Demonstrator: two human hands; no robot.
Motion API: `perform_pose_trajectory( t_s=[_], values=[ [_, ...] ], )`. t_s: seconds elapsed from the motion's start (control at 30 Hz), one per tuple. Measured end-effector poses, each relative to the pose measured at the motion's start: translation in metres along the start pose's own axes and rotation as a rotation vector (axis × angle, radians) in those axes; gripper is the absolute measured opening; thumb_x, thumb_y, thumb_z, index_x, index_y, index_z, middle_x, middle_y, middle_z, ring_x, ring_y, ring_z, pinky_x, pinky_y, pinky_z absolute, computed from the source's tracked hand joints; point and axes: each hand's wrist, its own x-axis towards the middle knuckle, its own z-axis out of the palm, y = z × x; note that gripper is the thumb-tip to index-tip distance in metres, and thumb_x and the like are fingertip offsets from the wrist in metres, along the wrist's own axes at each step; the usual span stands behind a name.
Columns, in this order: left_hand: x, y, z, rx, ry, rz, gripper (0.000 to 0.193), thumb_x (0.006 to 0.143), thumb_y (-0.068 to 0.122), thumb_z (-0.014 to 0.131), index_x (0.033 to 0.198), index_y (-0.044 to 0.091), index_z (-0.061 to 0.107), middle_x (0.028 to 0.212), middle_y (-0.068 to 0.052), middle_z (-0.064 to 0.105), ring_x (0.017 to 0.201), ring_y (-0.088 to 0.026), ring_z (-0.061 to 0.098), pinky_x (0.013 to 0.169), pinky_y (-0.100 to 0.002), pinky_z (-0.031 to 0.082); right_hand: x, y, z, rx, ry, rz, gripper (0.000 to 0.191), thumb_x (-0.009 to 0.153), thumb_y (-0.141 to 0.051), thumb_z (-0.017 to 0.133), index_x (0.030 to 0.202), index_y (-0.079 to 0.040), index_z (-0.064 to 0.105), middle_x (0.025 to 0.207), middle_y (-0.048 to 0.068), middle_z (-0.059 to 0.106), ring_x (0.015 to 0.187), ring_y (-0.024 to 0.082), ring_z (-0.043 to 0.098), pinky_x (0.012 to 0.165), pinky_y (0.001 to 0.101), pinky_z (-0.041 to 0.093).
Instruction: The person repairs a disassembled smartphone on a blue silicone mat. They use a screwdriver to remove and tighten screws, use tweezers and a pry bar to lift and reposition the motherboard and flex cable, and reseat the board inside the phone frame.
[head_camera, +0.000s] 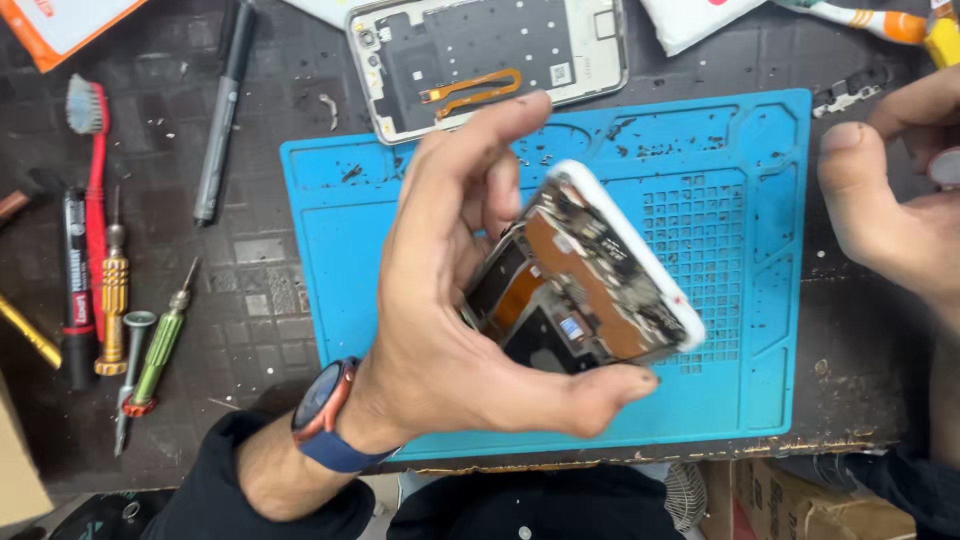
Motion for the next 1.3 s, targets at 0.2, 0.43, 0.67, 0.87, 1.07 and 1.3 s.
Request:
perform_pose_trajectory(
  t_s=[0.2, 0.43, 0.67, 0.87, 1.07, 1.3],
  values=[
    [0.003, -0.016, 0.004, -0.514, -0.019, -0.213, 0.064, 0.083, 0.024, 0.093, 0.125, 0.003, 0.051, 0.105, -0.004, 0.061, 0.099, -0.011, 0.061, 0.093, -0.026, 0.052, 0.004, 0.000, 0.002, -0.100, 0.058, -0.047, 0.020, 0.103, -0.016, 0.076, 0.102, 0.002, 0.065, 0.081, 0.006, 0.054, 0.069, 0.013, 0.046, 0.063, 0.0238, 0.034],
    [0.007, -0.028, 0.008, -0.520, -0.068, -0.397, 0.031, 0.090, 0.011, 0.077, 0.113, 0.008, 0.056, 0.104, -0.001, 0.070, 0.098, -0.006, 0.066, 0.090, -0.026, 0.056, 0.011, 0.003, 0.011, 0.146, 0.028, 0.047, 0.022, 0.108, -0.014, 0.072, 0.102, 0.001, 0.057, 0.081, 0.003, 0.048, 0.068, 0.010, 0.039, 0.063, 0.0219, 0.030],
    [0.004, -0.043, 0.008, -0.455, -0.101, -0.390, 0.022, 0.104, 0.013, 0.068, 0.116, 0.005, 0.052, 0.105, -0.007, 0.070, 0.095, -0.009, 0.064, 0.083, -0.028, 0.055, 0.039, -0.045, 0.009, 0.145, 0.082, -0.086, 0.022, 0.112, -0.009, 0.074, 0.101, 0.001, 0.057, 0.078, 0.004, 0.048, 0.066, 0.010, 0.040, 0.062, 0.0222, 0.030],
    [0.014, -0.044, 0.000, -0.607, -0.242, -0.376, 0.024, 0.103, 0.007, 0.049, 0.127, 0.001, 0.048, 0.132, -0.014, 0.069, 0.120, -0.014, 0.063, 0.105, -0.033, 0.052, 0.057, -0.123, -0.012, 0.380, 0.001, -0.014, 0.008, 0.110, -0.007, 0.066, 0.109, 0.001, 0.066, 0.074, 0.002, 0.061, 0.061, 0.005, 0.054, 0.058, 0.0184, 0.040],
    [0.015, -0.046, 0.000, -0.679, -0.228, -0.456, 0.036, 0.101, 0.003, 0.045, 0.137, -0.001, 0.045, 0.134, -0.015, 0.066, 0.124, -0.019, 0.062, 0.111, -0.036, 0.049, 0.088, -0.175, -0.028, 0.301, -0.249, -0.303, 0.008, 0.092, -0.004, 0.069, 0.100, -0.002, 0.069, 0.066, 0.004, 0.064, 0.058, 0.009, 0.064, 0.051, 0.0257, 0.049],
    [0.007, -0.056, 0.002, -0.648, -0.183, -0.474, 0.029, 0.111, 0.008, 0.052, 0.135, -0.004, 0.043, 0.131, -0.009, 0.059, 0.122, -0.014, 0.053, 0.109, -0.037, 0.047, 0.068, -0.178, -0.005, 0.293, -0.379, -0.263, 0.010, 0.089, -0.010, 0.072, 0.099, -0.009, 0.070, 0.070, 0.004, 0.067, 0.054, 0.013, 0.064, 0.049, 0.0282, 0.048]
  ],
)
